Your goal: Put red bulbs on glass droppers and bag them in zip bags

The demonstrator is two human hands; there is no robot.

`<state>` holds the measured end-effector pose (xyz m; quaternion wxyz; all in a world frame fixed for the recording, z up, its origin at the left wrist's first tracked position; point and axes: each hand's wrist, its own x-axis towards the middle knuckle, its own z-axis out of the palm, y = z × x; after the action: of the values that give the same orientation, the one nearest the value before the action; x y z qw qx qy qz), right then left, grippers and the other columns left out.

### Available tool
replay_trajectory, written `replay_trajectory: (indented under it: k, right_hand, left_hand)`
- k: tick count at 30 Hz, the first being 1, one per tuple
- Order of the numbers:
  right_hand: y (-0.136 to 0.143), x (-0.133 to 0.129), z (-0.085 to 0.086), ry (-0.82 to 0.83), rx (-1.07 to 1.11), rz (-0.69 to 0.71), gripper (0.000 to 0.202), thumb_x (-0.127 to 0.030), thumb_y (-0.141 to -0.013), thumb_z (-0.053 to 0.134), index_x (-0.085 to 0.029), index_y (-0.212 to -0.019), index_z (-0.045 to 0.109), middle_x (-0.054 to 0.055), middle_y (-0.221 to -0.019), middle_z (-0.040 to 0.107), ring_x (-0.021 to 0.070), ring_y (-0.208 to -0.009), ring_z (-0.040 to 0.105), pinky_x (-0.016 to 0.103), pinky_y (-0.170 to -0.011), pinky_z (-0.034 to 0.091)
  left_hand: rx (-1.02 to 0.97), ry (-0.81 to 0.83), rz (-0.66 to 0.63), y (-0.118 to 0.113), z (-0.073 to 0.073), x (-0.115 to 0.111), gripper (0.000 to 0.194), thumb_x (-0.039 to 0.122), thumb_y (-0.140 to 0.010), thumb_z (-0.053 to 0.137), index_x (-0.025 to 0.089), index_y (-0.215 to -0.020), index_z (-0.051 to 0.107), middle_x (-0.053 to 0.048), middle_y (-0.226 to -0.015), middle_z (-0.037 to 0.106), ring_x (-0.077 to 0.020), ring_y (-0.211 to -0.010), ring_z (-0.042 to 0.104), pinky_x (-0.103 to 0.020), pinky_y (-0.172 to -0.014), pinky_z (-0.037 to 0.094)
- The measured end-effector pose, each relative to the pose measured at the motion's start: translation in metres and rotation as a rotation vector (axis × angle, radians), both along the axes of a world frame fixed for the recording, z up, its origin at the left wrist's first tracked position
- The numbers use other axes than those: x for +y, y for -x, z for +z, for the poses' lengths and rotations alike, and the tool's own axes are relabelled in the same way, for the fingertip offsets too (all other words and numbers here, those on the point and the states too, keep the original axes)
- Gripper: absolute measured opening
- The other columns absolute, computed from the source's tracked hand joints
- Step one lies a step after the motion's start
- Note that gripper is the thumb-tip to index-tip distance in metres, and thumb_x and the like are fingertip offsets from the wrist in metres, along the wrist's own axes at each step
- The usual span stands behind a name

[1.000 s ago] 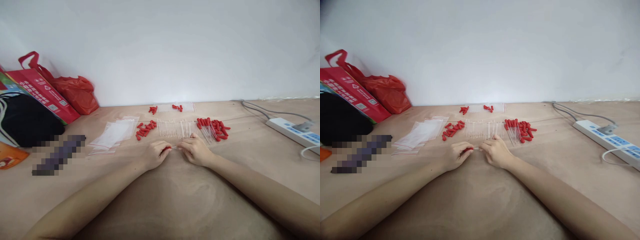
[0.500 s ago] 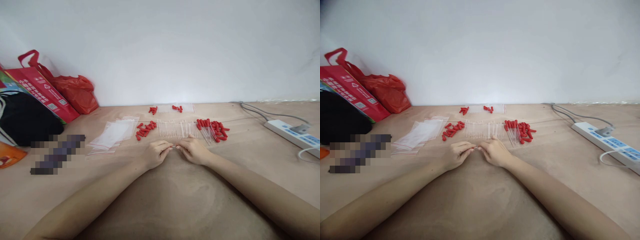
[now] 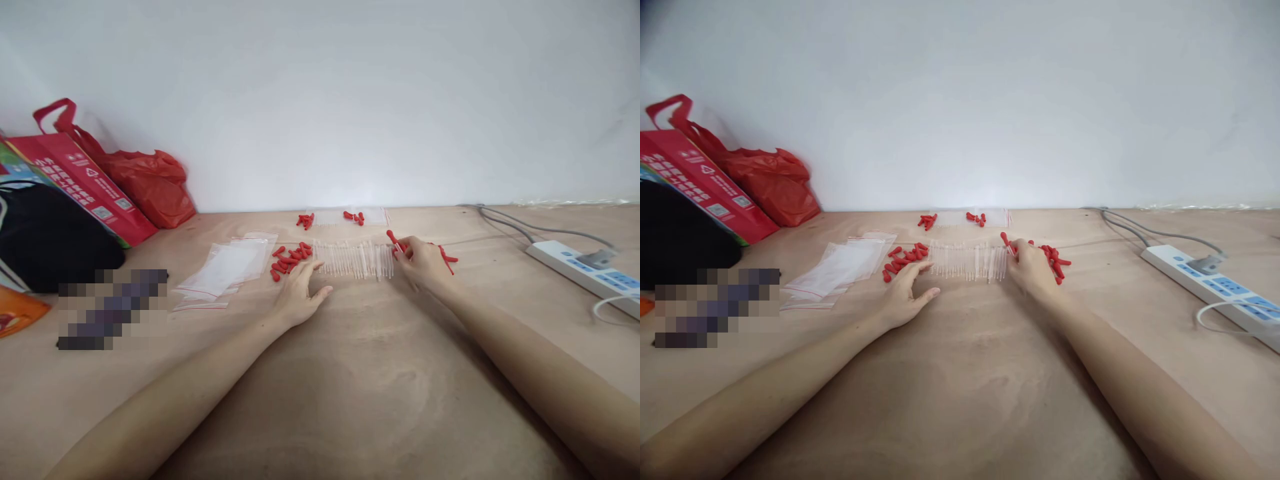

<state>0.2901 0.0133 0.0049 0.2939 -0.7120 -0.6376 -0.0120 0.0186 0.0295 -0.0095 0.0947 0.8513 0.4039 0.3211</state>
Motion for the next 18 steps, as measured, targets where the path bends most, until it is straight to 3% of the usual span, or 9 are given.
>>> replay_trajectory:
  k: [9,18]
  right_hand:
    - [0.010,-0.001,0.001,0.212,-0.161,-0.211,0.023,-0.032,-0.079,0.043,-0.021,-0.095,0.056,0.006,-0.079,0.064,0.0228,-0.076,0.058,0.026,-0.051,0.032]
    - [0.015,0.000,0.002,0.231,-0.207,-0.189,0.026,-0.032,-0.080,0.041,-0.021,-0.085,0.064,0.007,-0.096,0.061,0.0210,-0.081,0.057,0.025,-0.053,0.036]
  left_hand:
    - [0.068,0.004,-0.015,-0.003,0.003,-0.003,0.022,0.024,-0.075,0.057,0.019,-0.096,0.055,-0.004,-0.097,0.053,-0.0205,-0.095,0.051,-0.036,-0.082,0.042]
    - [0.059,-0.002,-0.029,-0.004,0.003,-0.003,0.015,0.023,-0.074,0.058,0.019,-0.088,0.059,-0.005,-0.096,0.054,-0.0207,-0.094,0.051,-0.037,-0.082,0.041]
